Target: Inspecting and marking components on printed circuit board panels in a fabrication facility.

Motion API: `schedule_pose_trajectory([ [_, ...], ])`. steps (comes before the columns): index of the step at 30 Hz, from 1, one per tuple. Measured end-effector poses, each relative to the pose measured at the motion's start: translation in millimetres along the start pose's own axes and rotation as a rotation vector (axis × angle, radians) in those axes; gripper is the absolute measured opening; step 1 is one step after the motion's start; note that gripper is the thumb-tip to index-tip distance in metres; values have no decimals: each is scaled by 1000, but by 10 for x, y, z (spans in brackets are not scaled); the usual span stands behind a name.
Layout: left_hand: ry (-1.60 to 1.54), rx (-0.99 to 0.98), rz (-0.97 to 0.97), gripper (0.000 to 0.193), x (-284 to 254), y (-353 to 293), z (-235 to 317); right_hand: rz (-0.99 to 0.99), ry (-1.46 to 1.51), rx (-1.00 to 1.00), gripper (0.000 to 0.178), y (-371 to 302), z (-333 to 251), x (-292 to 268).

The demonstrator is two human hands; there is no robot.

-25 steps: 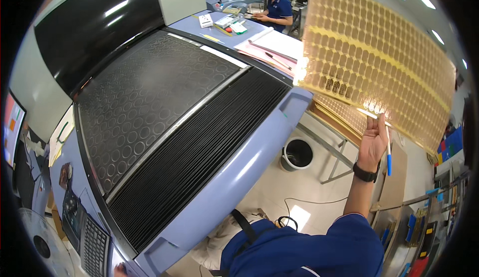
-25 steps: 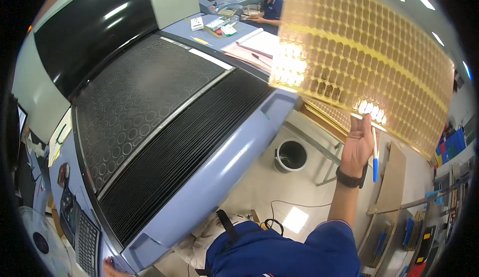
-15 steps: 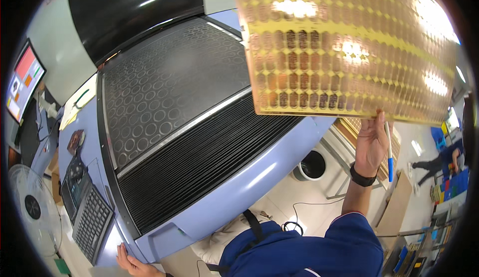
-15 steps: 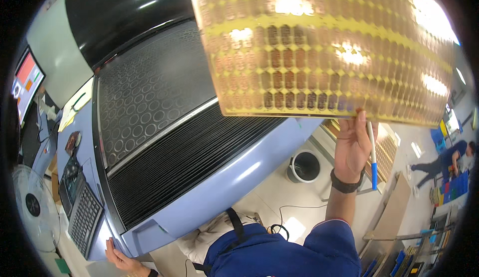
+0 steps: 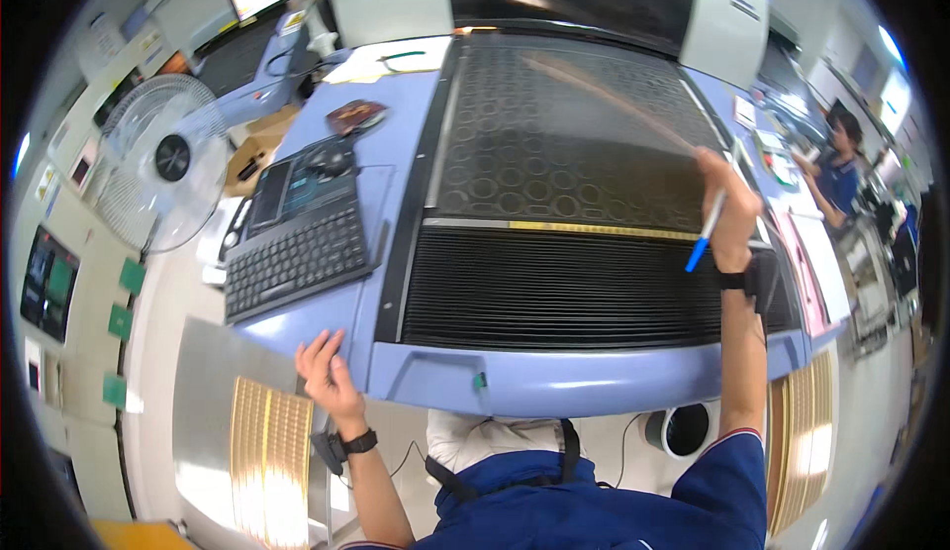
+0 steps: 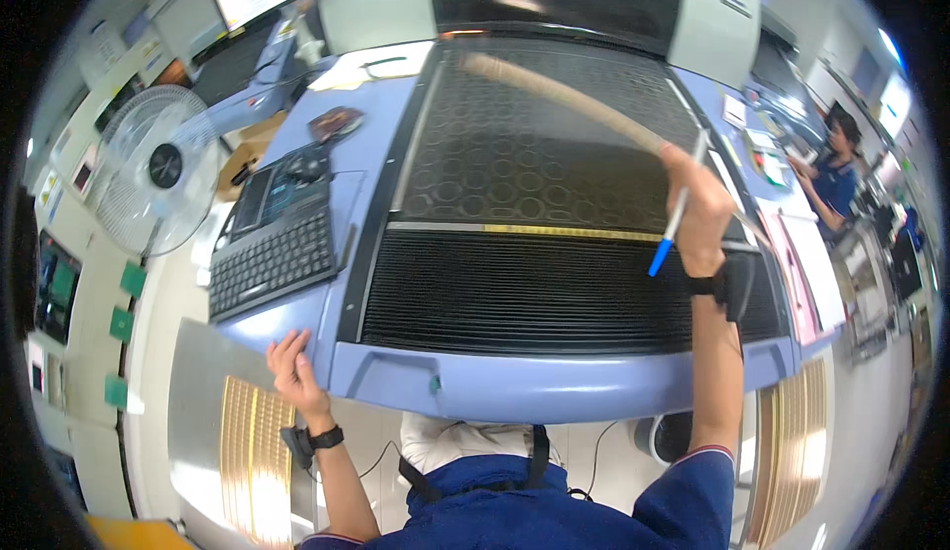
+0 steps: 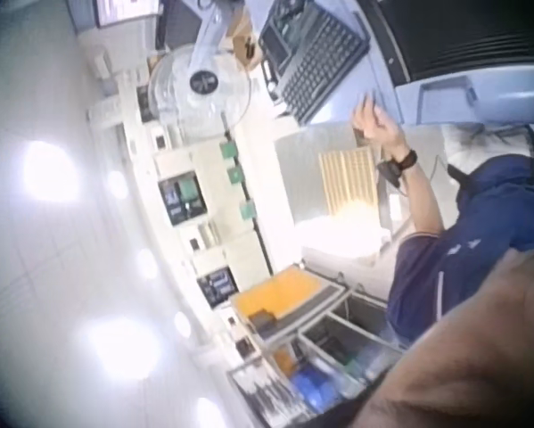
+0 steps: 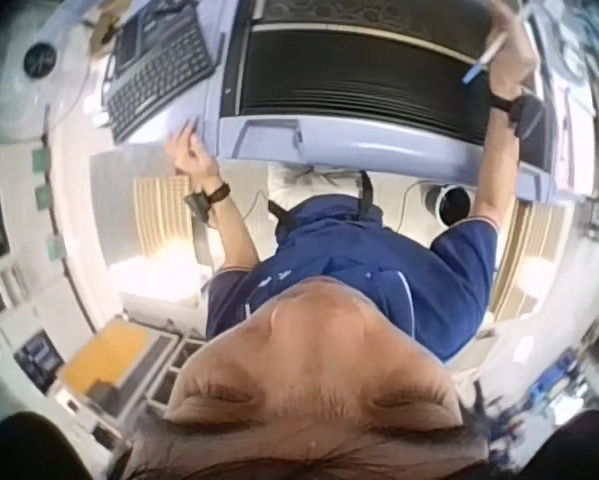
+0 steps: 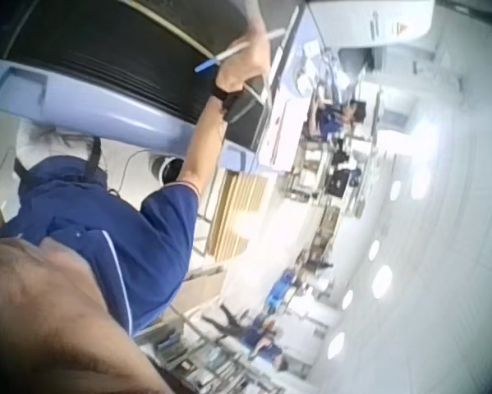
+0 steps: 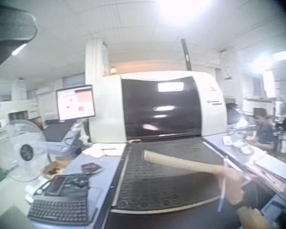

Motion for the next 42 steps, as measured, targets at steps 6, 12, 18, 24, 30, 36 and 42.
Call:
schedule_pose_trajectory([
  [6, -78, 1, -10, 30, 36, -7, 59, -674, 240, -196, 38, -617, -234, 966],
  [12, -96, 0, 9, 31, 1, -9, 60, -1055, 361, 112, 64, -463, -741, 669],
  [18, -74, -4, 20, 30, 19, 42, 97, -1059, 360, 47, 67, -473, -750, 643],
  [24, 120, -60, 23, 25, -184, 693, 158, -1032, 387, 53, 60, -487, -772, 633],
  [30, 652, 79, -71, 25, -96, 1153, -12, -1000, 399, 27, 53, -473, -767, 602],
  [36, -151, 12, 449, 32, -9, 1746, 961, -792, 594, 175, 46, -217, -848, 536],
  [42, -1281, 657, 257, 32, -767, 2141, 2535, -527, 716, 275, 29, -299, -1020, 338],
])
Point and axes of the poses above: each hand's wrist, its own y-axis towards the middle knuckle, its own x-axis out of the palm, z = x × y, the point moved 2 cm from there along y, towards the middle knuckle, and after that the axes turned 3 degrees about -x, right-handed, at the moved point
